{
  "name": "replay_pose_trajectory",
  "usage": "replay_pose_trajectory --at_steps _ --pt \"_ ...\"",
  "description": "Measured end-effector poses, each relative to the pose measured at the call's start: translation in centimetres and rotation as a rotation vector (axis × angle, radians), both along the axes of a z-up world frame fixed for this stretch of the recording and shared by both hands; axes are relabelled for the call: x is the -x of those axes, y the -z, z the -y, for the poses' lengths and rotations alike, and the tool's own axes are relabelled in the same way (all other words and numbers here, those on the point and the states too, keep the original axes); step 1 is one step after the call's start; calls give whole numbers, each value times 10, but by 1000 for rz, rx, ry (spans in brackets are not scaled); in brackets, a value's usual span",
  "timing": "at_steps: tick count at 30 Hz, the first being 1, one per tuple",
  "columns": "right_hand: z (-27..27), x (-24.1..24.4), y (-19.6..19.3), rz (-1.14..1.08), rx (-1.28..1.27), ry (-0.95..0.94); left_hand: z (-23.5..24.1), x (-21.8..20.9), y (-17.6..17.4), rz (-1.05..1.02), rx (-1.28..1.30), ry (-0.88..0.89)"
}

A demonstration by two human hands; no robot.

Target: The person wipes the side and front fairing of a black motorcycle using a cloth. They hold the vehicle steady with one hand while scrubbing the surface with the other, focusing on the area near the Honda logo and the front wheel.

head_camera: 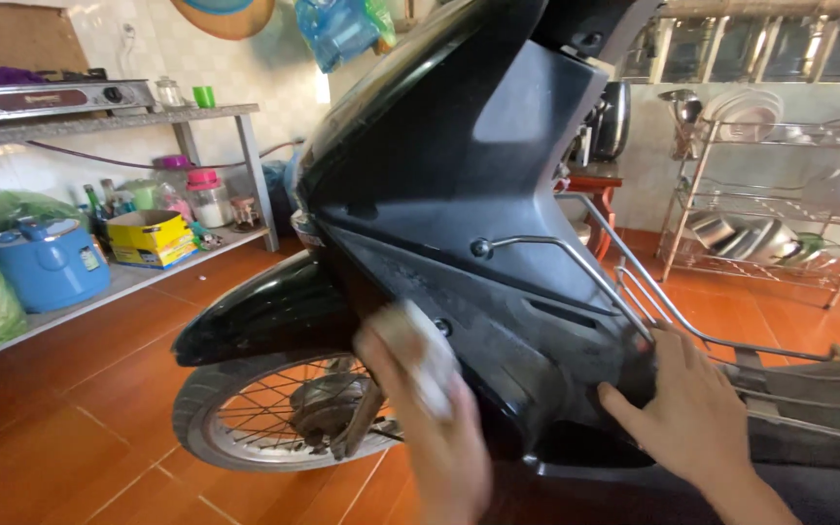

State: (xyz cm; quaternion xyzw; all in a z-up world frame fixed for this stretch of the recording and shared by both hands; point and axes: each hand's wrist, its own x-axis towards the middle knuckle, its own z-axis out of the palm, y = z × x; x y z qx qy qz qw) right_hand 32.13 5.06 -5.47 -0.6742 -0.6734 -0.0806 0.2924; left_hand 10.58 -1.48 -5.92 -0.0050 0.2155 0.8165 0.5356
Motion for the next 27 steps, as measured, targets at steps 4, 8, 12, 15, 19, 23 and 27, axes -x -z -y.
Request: replay_pose_trajectory --at_steps 4,8,12,15,19,23,27 --pt "1 1 2 8 -72 -21 15 -9 8 -1400 -69 -644" --pt "-4 -3 3 16 -124 -71 -32 -68 149 -1887 147 -1482" --pt "-6 -10 8 46 -34 -70 -26 -17 94 -1902 -161 -1197" --pt "-1 -8 5 0 5 -37 -33 30 3 -1542 -34 -822" --pt "1 1 -8 -14 0 -25 -52 89 -59 -1503 -158 -907" --pt "1 2 -7 -34 30 -10 -17 16 -10 -1347 -436 -838" --pt "-5 2 0 19 -65 -23 -24 54 -15 -1667 -142 -870"
